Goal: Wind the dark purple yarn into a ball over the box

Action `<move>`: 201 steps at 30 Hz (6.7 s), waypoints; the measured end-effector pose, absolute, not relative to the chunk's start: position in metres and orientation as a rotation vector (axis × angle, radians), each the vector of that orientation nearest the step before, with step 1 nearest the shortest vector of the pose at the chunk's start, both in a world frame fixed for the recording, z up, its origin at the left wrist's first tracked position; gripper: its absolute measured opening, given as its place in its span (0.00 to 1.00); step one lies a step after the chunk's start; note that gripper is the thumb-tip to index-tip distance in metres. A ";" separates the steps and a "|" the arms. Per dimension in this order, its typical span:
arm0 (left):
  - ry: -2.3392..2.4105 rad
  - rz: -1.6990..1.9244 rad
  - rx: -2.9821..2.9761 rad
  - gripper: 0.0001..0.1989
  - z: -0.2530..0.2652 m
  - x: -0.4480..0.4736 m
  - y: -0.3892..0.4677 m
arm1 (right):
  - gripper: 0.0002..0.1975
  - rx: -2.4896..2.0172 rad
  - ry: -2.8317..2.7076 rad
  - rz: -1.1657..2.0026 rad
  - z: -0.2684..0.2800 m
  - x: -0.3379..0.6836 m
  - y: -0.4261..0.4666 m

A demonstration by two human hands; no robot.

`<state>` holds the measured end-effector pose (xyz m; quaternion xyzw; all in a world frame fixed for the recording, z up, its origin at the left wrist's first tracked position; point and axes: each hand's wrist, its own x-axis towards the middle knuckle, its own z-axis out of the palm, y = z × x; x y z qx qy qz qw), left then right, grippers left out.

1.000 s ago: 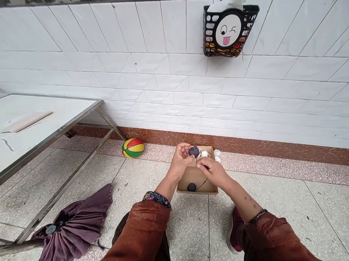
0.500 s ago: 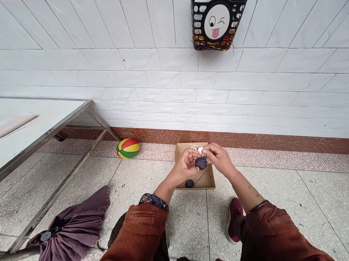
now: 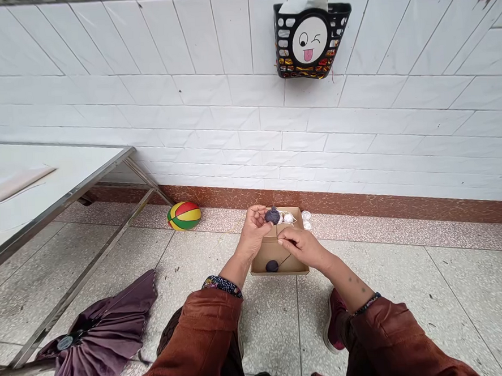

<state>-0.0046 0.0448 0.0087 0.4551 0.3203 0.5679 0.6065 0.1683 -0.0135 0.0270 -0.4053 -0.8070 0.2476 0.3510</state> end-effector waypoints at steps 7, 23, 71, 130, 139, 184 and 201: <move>0.758 1.105 1.395 0.27 0.011 -0.001 0.037 | 0.07 -0.957 -2.036 0.561 0.049 0.182 -0.014; 0.706 1.264 1.050 0.26 0.011 0.002 0.045 | 0.09 -1.194 -2.057 0.535 0.017 0.173 -0.008; 0.465 0.924 1.302 0.31 0.025 0.009 0.019 | 0.10 -1.291 -1.630 0.619 0.017 0.204 0.019; 0.530 1.134 0.989 0.28 0.020 -0.001 0.033 | 0.09 -1.225 -1.729 0.706 0.019 0.187 0.009; 0.773 1.211 1.187 0.27 0.007 -0.002 0.042 | 0.09 -1.053 -2.043 0.605 0.023 0.174 -0.004; 0.476 0.976 1.097 0.28 0.017 0.002 0.028 | 0.10 -1.236 -1.686 0.640 0.011 0.197 0.018; 0.969 1.132 1.431 0.28 0.002 0.002 0.040 | 0.06 -0.959 -2.000 0.547 0.031 0.182 -0.002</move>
